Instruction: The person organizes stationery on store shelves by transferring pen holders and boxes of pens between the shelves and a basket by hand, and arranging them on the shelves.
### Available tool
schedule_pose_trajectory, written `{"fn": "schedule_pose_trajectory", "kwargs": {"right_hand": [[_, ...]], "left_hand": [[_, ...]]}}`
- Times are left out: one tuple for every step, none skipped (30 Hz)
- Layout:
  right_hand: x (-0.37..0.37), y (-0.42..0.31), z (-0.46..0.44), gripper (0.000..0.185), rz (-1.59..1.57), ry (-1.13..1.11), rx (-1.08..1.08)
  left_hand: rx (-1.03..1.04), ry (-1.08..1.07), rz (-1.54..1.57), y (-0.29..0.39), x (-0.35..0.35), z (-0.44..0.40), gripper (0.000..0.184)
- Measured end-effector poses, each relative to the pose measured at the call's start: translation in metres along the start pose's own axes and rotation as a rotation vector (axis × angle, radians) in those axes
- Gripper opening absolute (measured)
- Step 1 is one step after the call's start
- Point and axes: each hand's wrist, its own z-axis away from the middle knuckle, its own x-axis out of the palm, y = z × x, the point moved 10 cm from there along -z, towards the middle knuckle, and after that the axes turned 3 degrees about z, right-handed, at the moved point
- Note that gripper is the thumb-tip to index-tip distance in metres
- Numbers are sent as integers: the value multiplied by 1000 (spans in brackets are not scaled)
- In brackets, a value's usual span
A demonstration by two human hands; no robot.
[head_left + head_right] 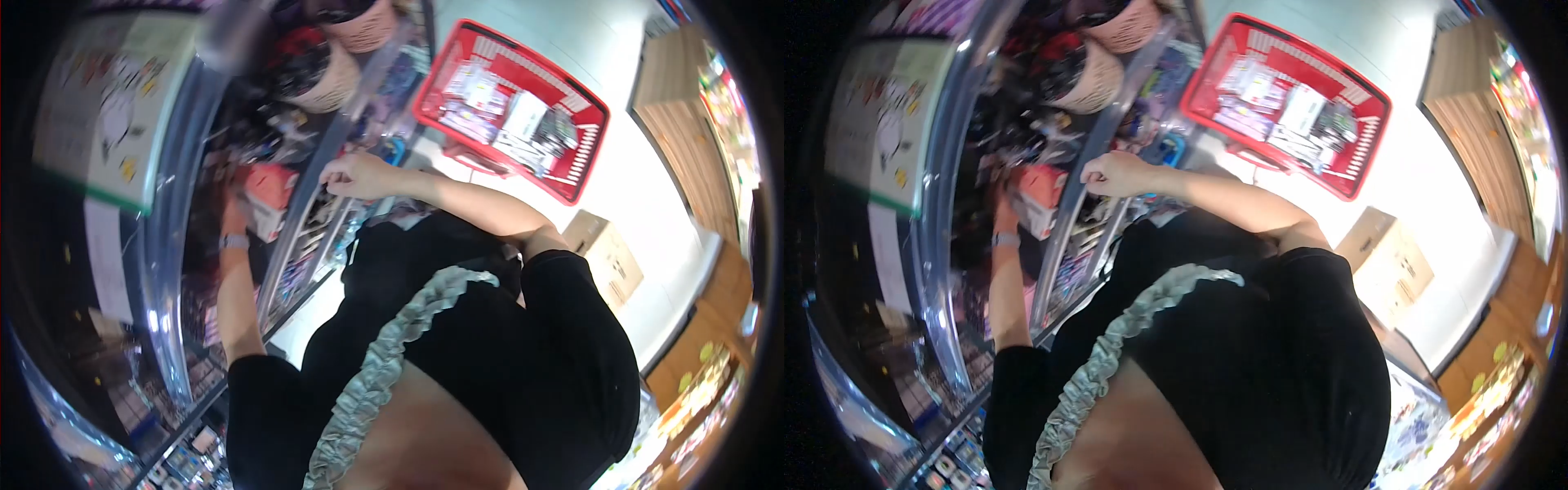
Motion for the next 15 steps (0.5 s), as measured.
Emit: {"fn": "schedule_pose_trajectory", "kwargs": {"right_hand": [[-25, 23, 23, 28, -25, 51, 39], [-46, 46, 47, 28, -54, 97, 71], [-75, 70, 75, 27, -37, 221, 85], [-95, 111, 107, 24, 38, 284, 230], [-120, 134, 138, 23, 46, 350, 330], [-139, 163, 172, 23, 122, 380, 462], [-152, 208, 203, 24, 155, 434, 522], [-167, 241, 240, 26, 192, 413, 760], [-186, 249, 270, 28, 329, 437, 897], [-199, 261, 296, 32, 460, 438, 934], [-210, 266, 313, 37, 577, 413, 929], [-213, 285, 329, 45, 598, 342, 1016], [-215, 296, 340, 47, 618, 326, 1017], [-216, 304, 347, 48, 638, 310, 1017], [-211, 318, 351, 46, 630, 233, 1071]], "left_hand": [[32, 57, 1, 4, 6, 17, 36], [65, 124, 0, 10, 8, 35, 36], [100, 199, -3, 14, 6, 52, 36], [138, 281, -7, 18, 4, 66, 36], [210, 298, -24, 20, 10, 77, 40], [284, 319, -42, 20, 19, 91, 45], [359, 341, -62, 22, 31, 105, 50], [376, 326, -65, 25, 51, 116, 48], [392, 312, -68, 31, 77, 131, 46], [408, 298, -71, 35, 101, 145, 44], [558, 322, -526, 54, 129, 164, 41], [435, 240, -314, 40, 152, 171, 40], [385, 170, -262, 30, 175, 179, 39], [335, 102, -209, 21, 195, 184, 39], [300, 1, -219, 7, 216, 187, 37]]}}
